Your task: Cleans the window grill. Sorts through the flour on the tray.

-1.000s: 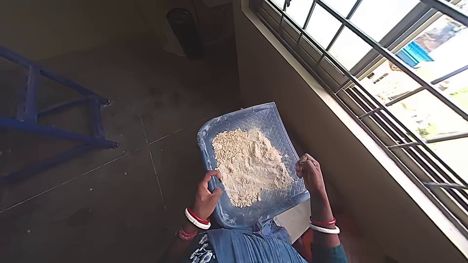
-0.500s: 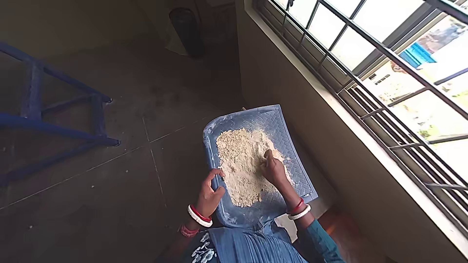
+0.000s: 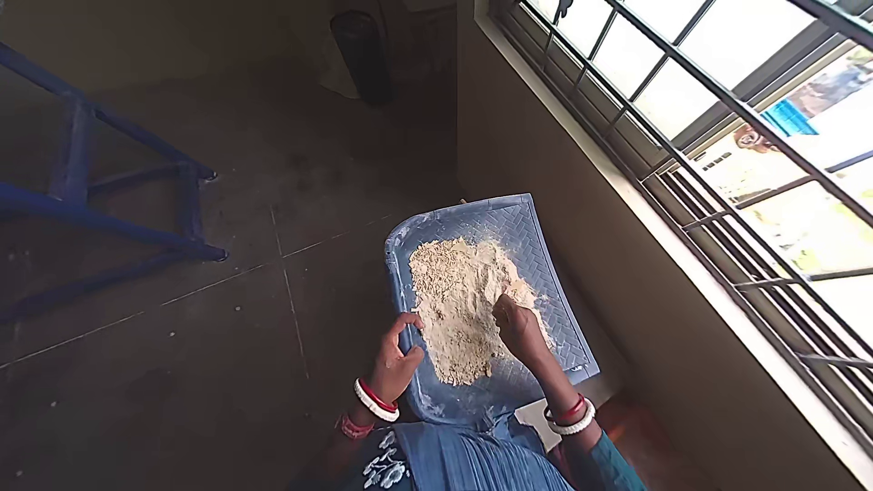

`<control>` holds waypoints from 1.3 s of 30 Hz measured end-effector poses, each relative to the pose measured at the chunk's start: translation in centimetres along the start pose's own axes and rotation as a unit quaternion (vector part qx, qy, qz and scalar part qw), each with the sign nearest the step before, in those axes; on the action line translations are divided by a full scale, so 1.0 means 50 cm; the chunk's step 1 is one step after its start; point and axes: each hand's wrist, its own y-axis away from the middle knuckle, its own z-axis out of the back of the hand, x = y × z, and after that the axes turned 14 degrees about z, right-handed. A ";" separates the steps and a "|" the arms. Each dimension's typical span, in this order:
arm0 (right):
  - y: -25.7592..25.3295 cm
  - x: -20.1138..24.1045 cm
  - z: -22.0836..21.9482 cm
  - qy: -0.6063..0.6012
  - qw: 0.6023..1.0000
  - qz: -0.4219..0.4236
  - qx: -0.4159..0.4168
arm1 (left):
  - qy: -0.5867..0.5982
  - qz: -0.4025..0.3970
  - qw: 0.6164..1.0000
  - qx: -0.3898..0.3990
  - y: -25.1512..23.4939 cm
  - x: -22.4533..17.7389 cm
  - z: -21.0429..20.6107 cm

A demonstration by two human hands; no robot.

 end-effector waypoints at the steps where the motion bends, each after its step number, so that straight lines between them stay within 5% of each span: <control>1: 0.007 0.003 0.001 -0.007 1.000 0.000 0.016 | 0.001 -0.001 1.000 -0.001 0.000 0.001 0.000; 4: 0.026 0.012 -0.006 -0.015 0.997 0.008 0.075 | 0.003 0.005 1.000 -0.002 0.000 0.004 0.004; 9: 0.039 0.045 0.014 0.014 0.997 0.065 0.032 | 0.001 0.001 1.000 0.006 0.001 0.000 0.007; 13: 0.031 0.062 0.011 0.055 0.989 0.010 0.137 | 0.004 -0.010 1.000 0.005 -0.002 0.006 0.012; 19: -0.033 0.031 0.033 0.065 0.997 -0.031 -0.021 | 0.006 -0.013 1.000 0.009 -0.003 0.004 0.013; 25: -0.102 0.041 0.047 0.112 0.985 -0.042 0.125 | 0.001 -0.031 0.999 0.016 -0.005 -0.001 0.013; 33: 0.013 0.028 -0.033 0.062 0.996 0.059 0.033 | -0.001 -0.011 1.000 0.006 -0.005 0.002 0.021; 39: 0.059 0.042 -0.079 0.032 0.983 0.087 0.159 | -0.012 -0.003 1.000 0.010 -0.004 -0.002 0.019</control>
